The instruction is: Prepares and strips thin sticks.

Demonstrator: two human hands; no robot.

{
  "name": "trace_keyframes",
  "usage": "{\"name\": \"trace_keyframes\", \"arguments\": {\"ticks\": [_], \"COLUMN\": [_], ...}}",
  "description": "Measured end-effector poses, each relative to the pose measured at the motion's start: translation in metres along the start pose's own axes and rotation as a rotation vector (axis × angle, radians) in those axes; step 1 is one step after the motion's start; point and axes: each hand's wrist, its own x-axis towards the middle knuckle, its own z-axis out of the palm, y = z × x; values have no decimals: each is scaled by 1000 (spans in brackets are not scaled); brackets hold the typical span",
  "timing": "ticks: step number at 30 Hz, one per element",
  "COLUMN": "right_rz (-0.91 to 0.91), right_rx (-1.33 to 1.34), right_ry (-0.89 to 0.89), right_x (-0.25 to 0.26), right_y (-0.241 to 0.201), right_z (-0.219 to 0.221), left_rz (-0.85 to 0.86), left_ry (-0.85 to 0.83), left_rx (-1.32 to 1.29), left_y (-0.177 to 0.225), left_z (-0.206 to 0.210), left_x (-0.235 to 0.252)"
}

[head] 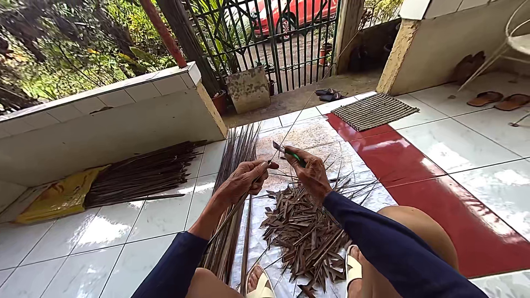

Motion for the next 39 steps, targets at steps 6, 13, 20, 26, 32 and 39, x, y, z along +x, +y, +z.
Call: {"name": "trace_keyframes", "arguments": {"ticks": [6, 13, 20, 26, 32, 39], "right_rz": [79, 38, 58, 53, 31, 28], "right_rx": [78, 100, -32, -77, -107, -131], "right_ry": [166, 20, -196, -154, -123, -108], "right_x": [28, 7, -10, -9, -9, -9], "right_y": [19, 5, 0, -3, -4, -5], "right_z": [-14, -16, -2, -2, 0, 1], "left_rz": [-28, 3, 39, 34, 37, 49], "left_ry": [-43, 155, 222, 228, 213, 224], "left_rx": [-4, 226, 523, 518, 480, 501], "left_y": [-4, -8, -7, -6, -5, -5], "left_z": [0, 1, 8, 8, 6, 6], "left_x": [-4, 0, 7, 7, 6, 4]}}
